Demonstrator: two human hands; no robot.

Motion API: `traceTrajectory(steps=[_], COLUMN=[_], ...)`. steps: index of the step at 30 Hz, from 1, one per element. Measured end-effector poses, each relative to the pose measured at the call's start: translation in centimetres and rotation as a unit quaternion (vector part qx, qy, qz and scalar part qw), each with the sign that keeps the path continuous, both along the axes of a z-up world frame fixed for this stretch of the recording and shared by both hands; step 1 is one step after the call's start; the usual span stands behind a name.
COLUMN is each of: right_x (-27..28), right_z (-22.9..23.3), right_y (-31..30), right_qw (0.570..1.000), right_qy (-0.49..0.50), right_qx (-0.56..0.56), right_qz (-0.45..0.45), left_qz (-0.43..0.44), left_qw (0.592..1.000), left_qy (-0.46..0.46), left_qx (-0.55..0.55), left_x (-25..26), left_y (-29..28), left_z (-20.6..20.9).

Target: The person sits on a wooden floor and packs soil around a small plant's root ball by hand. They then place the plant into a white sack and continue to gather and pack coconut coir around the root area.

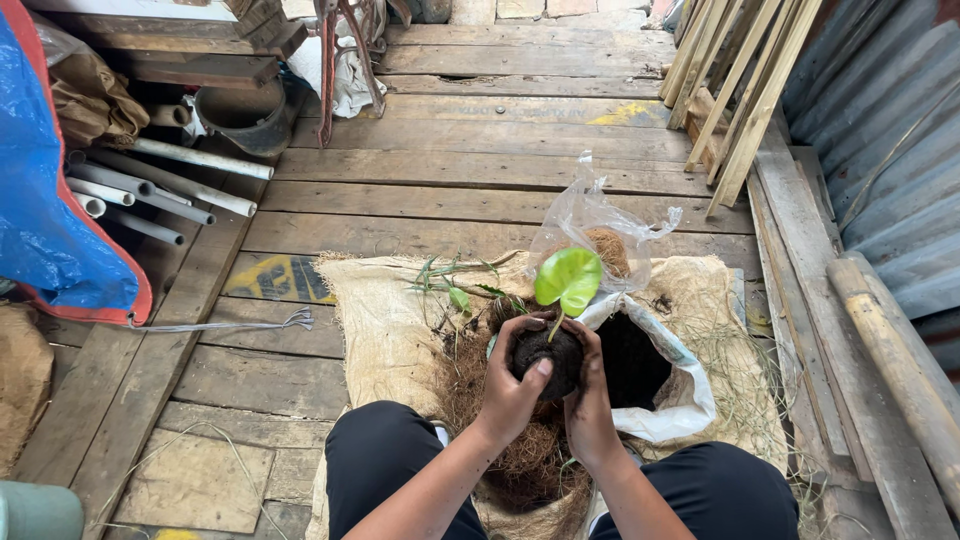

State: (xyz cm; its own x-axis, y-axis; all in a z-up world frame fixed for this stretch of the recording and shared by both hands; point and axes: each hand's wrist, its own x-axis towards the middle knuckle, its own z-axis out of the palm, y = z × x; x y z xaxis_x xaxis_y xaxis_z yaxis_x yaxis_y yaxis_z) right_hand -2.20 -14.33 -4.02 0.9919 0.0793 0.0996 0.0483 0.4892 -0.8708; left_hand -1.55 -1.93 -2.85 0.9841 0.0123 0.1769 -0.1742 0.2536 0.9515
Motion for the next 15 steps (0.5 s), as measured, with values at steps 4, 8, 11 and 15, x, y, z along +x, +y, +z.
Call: traceTrajectory(steps=[4, 8, 11, 15], right_x=[0.0, 0.1, 0.1, -0.1], right_z=[-0.4, 0.1, 0.9, 1.8], right_y=[0.0, -0.3, -0.2, -0.1], right_qw=[0.999, 0.998, 0.997, 0.995], right_qy=[0.030, 0.031, 0.055, 0.065], right_qx=[0.018, -0.002, 0.010, 0.030], right_qz=[0.015, 0.048, 0.059, 0.065], left_qz=[0.021, 0.009, 0.010, 0.016], left_qw=[0.998, 0.998, 0.997, 0.997], left_qy=[-0.052, -0.014, -0.013, -0.018], left_qx=[-0.010, -0.065, -0.081, -0.079], left_x=[-0.1, -0.2, -0.1, 0.0], left_y=[0.1, 0.3, 0.4, 0.4], left_z=[-0.3, -0.4, -0.5, -0.5])
